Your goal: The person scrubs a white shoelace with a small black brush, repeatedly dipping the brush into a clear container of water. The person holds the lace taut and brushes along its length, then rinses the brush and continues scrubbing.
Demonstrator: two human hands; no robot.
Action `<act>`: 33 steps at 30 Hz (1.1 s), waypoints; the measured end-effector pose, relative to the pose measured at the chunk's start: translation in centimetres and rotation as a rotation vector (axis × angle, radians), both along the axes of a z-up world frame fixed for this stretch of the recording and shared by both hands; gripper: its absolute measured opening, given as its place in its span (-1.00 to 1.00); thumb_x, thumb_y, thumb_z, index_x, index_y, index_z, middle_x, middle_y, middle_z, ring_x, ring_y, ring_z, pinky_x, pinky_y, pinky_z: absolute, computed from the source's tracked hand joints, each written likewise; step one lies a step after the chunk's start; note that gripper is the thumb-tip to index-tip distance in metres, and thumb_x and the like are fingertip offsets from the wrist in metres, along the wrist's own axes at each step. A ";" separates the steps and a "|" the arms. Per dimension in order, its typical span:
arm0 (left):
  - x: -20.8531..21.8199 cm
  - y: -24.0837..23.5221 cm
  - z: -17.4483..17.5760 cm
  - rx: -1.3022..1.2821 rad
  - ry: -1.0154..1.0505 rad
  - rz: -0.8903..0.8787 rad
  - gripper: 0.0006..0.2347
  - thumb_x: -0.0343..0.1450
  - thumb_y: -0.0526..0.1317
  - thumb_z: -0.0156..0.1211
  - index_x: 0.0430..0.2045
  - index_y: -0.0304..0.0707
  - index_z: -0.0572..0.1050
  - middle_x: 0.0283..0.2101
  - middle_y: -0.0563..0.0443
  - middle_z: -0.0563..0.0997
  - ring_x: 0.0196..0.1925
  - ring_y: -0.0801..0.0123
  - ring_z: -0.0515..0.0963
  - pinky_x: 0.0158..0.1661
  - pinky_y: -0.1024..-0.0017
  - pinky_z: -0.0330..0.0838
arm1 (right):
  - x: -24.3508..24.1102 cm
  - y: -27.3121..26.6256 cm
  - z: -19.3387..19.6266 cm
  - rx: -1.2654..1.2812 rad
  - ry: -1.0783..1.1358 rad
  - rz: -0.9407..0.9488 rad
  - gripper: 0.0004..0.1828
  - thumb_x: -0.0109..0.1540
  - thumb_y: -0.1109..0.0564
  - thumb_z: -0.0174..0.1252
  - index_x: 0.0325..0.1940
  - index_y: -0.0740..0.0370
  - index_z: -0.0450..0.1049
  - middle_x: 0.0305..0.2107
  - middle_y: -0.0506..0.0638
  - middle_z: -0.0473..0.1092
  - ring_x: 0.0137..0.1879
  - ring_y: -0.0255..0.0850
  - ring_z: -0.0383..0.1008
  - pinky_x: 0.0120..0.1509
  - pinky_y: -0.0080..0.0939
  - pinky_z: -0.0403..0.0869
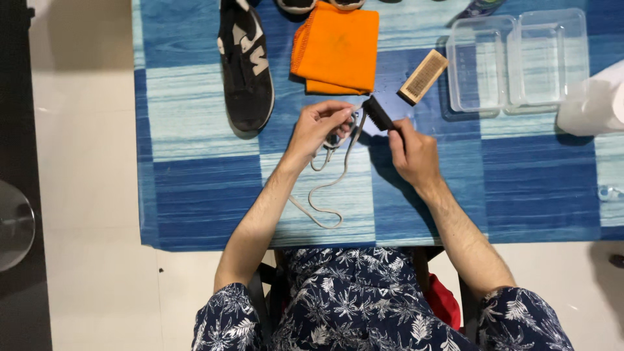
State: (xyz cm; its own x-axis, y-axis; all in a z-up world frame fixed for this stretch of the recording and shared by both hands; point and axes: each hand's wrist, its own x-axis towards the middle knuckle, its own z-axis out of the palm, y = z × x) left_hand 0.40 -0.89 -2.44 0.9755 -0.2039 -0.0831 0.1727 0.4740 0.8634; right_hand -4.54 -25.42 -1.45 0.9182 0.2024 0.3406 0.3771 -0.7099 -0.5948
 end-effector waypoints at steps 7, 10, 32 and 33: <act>-0.8 -3.4 1.3 0.033 -0.006 -0.032 -0.80 0.41 -0.31 0.38 -0.15 -0.43 0.63 -0.20 -0.29 0.69 -0.23 0.28 0.73 -0.22 0.42 0.70 | -2.3 -1.1 -0.7 -0.116 -0.087 -0.106 -0.78 0.45 -0.10 -0.02 -0.08 -0.03 0.47 -0.64 -0.02 0.44 -0.46 -0.04 0.56 -0.33 -0.14 0.51; -0.8 -3.7 1.2 0.056 -0.049 -0.037 -0.82 0.40 -0.31 0.39 -0.18 -0.40 0.64 -0.11 -0.28 0.67 -0.14 0.29 0.71 -0.11 0.38 0.67 | -2.3 -1.1 0.2 -0.119 -0.117 -0.125 -0.76 0.47 -0.09 -0.03 -0.09 0.02 0.47 -0.65 0.01 0.42 -0.49 -0.03 0.55 -0.36 -0.14 0.50; -0.9 -4.5 2.3 -0.050 -0.111 0.005 -0.89 0.44 -0.36 0.31 -0.27 -0.47 0.56 0.00 -0.35 0.62 -0.01 0.21 0.67 0.02 0.36 0.62 | -1.5 -2.0 -1.6 -0.145 -0.259 -0.131 -0.75 0.42 -0.11 0.10 -0.05 0.06 0.53 -0.59 0.03 0.45 -0.42 0.00 0.57 -0.30 -0.10 0.51; -0.9 -4.5 2.4 -0.051 -0.111 0.005 -0.89 0.44 -0.36 0.31 -0.27 -0.47 0.56 0.00 -0.35 0.62 -0.01 0.21 0.67 0.02 0.36 0.62 | -1.4 -1.8 -0.8 -0.146 -0.259 -0.130 -0.75 0.42 -0.11 0.10 -0.05 0.06 0.53 -0.59 0.03 0.45 -0.42 0.00 0.57 -0.30 -0.10 0.51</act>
State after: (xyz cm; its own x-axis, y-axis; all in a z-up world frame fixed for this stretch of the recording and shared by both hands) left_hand -0.48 -5.40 -0.03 0.9791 -0.1999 0.0361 0.0745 0.5185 0.8518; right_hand -5.90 -27.20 -2.28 0.8263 0.1526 0.5421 0.4028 -0.8329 -0.3796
